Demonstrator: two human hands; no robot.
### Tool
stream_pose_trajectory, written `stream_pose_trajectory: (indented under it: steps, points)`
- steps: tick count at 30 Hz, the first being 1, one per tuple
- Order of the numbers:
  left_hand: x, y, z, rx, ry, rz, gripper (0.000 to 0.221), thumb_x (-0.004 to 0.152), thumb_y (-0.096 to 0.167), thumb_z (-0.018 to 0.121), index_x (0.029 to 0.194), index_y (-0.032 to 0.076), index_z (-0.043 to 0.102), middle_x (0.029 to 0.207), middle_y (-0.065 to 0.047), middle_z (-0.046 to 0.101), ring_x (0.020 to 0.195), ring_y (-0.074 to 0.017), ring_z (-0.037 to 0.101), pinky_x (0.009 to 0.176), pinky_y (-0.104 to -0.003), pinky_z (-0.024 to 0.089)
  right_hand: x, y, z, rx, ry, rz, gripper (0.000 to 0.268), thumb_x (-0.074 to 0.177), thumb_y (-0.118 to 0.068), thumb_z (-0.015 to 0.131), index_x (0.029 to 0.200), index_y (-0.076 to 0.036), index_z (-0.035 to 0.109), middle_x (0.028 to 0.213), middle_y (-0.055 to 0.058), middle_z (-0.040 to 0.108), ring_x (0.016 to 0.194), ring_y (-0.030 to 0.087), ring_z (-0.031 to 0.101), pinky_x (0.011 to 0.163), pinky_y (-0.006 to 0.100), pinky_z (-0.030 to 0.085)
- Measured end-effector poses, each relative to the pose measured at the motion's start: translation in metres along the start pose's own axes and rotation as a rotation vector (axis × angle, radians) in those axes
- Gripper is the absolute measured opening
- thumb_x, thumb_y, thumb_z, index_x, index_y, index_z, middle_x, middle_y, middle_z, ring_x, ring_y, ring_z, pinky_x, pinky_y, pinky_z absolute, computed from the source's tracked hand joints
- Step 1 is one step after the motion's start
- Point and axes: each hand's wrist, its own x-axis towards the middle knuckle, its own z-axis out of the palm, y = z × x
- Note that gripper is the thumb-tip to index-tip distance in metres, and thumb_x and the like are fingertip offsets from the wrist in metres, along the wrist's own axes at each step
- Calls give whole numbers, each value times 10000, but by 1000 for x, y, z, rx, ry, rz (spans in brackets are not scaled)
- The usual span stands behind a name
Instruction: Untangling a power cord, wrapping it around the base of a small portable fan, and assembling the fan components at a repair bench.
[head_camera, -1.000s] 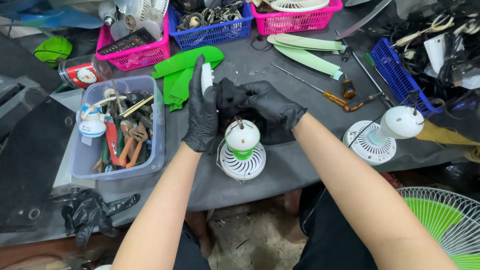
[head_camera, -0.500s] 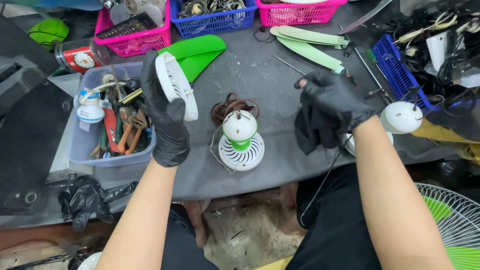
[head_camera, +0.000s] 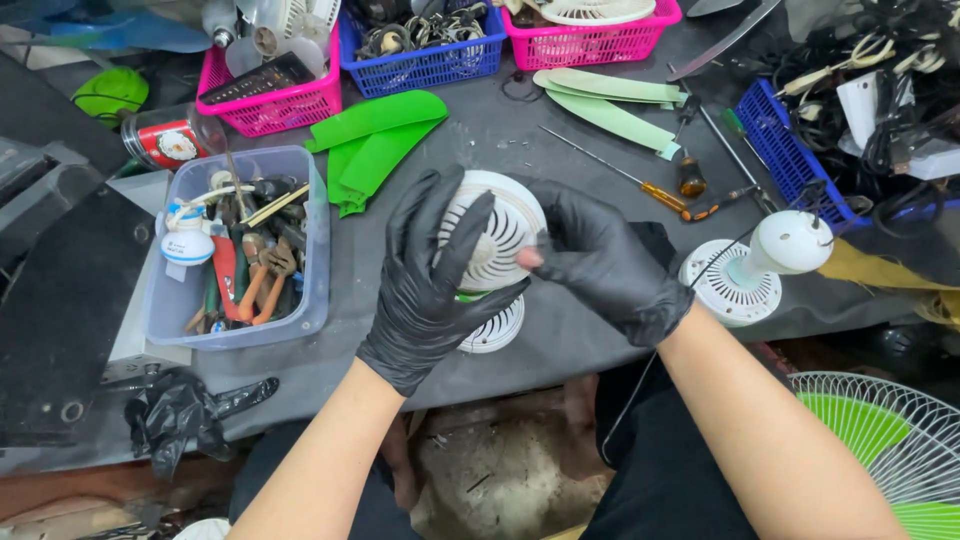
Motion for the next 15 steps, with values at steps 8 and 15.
stream_pose_trajectory:
  steps: [8,15]
  points:
    - [-7,-35,-25,-362,-45,-485,220,971,172,356,1035,46,524,968,-89,572,904,-220,570,853,-348,463,17,-6,-64,156,549,150,375,810,-204,664,1166,-106,599,1244,96,676,1123,258,684,866,333,587]
    - [-34,-29,-7,-548,-766,-752,390,737,307,821,1069,134,713,1056,-18,710,990,-115,671,837,-263,513,25,5,-44,506,655,506,542,781,-143,633,1313,-48,584,1254,152,672,1138,306,651,952,424,556]
